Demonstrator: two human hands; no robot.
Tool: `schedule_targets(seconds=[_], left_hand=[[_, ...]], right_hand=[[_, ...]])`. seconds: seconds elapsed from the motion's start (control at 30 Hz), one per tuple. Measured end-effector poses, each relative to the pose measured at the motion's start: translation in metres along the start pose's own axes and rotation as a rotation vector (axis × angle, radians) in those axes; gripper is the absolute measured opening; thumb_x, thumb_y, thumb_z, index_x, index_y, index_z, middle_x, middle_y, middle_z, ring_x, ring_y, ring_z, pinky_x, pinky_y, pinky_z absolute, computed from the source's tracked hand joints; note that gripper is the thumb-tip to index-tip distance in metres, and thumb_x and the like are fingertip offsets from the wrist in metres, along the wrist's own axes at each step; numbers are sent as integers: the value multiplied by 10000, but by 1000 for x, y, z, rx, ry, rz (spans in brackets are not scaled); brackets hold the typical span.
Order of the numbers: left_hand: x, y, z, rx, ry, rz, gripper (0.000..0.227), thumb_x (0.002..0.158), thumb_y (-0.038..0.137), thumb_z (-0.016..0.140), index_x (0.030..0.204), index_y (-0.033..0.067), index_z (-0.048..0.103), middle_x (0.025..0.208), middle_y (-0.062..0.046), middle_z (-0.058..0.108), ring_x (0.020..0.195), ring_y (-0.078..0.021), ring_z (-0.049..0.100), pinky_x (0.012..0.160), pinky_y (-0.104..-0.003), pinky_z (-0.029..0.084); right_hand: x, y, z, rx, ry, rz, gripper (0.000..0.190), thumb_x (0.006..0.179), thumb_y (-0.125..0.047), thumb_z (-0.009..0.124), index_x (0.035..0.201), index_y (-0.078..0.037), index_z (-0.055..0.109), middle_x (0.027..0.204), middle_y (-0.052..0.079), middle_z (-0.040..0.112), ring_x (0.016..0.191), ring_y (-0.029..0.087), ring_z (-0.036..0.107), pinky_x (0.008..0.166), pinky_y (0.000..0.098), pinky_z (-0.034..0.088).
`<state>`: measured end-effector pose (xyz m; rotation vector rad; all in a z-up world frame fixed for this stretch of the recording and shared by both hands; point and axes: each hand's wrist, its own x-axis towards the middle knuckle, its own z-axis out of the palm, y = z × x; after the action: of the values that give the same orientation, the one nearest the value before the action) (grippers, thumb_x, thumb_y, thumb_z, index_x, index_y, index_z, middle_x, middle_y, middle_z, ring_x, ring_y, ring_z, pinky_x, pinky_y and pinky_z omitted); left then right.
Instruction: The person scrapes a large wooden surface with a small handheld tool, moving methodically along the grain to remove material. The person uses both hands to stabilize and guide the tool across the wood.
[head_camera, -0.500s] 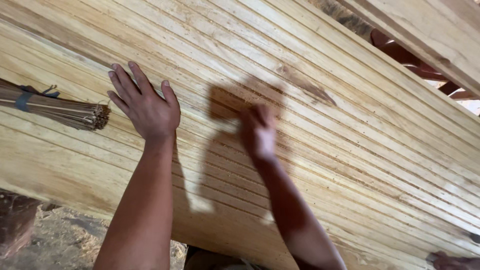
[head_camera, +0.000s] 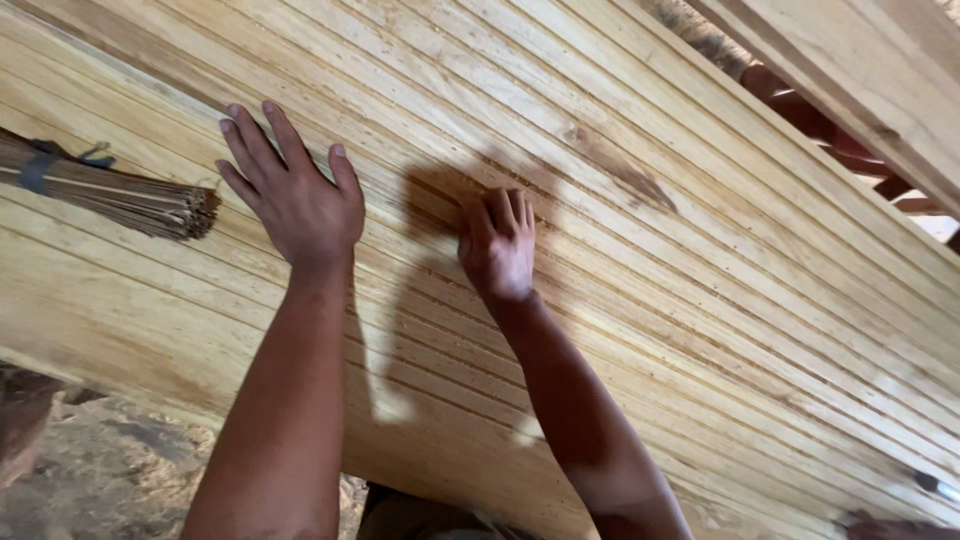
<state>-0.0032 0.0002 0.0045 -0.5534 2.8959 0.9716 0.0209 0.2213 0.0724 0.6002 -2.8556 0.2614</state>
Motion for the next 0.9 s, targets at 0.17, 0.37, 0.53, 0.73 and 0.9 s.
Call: schedule_targets(seconds=[0.17, 0.37, 0.53, 0.73, 0.9], left_hand=[[8, -1, -6, 27, -113, -60, 729, 1166, 485, 409, 1681, 12, 206, 1707, -307, 102, 1601, -437, 88, 1278, -668, 68], [10, -5, -6, -80, -148, -119, 764, 1080, 522, 385, 1629, 12, 239, 1676, -300, 137, 1568, -427, 115, 1241, -662, 73], [5, -2, -14, -103, 21, -34, 712, 1118, 445, 440, 1627, -37, 314, 1679, -325, 204, 1585, -454, 162, 1264, -667, 102], [4, -5, -8, -122, 48, -20, 728, 1105, 431, 489, 1617, -67, 347, 1665, -347, 221, 1576, -474, 172, 1258, -678, 124], [7, -9, -2, -167, -11, -64, 748, 1084, 481, 468, 1598, -49, 345, 1655, -337, 215, 1560, -460, 160, 1232, -680, 93]], right_hand=[[-32, 31, -69, -26, -33, 4, 105, 881, 34, 725, 899, -46, 661, 894, 117, 645, 851, 271, 612, 711, 409, 513], [-45, 29, -87, -51, -34, 46, 83, 920, 15, 695, 892, -5, 619, 937, 181, 639, 923, 341, 613, 803, 467, 526], [2, -2, -4, 11, -18, 0, 88, 953, -12, 708, 881, -28, 659, 889, 132, 636, 837, 286, 590, 747, 429, 514], [-13, 2, -41, -26, -18, -9, 93, 927, -10, 705, 866, -39, 640, 914, 131, 634, 872, 297, 590, 784, 436, 510], [-25, 3, -62, -80, 21, 29, 54, 899, 26, 687, 876, 8, 642, 918, 174, 626, 876, 331, 590, 759, 449, 509]])
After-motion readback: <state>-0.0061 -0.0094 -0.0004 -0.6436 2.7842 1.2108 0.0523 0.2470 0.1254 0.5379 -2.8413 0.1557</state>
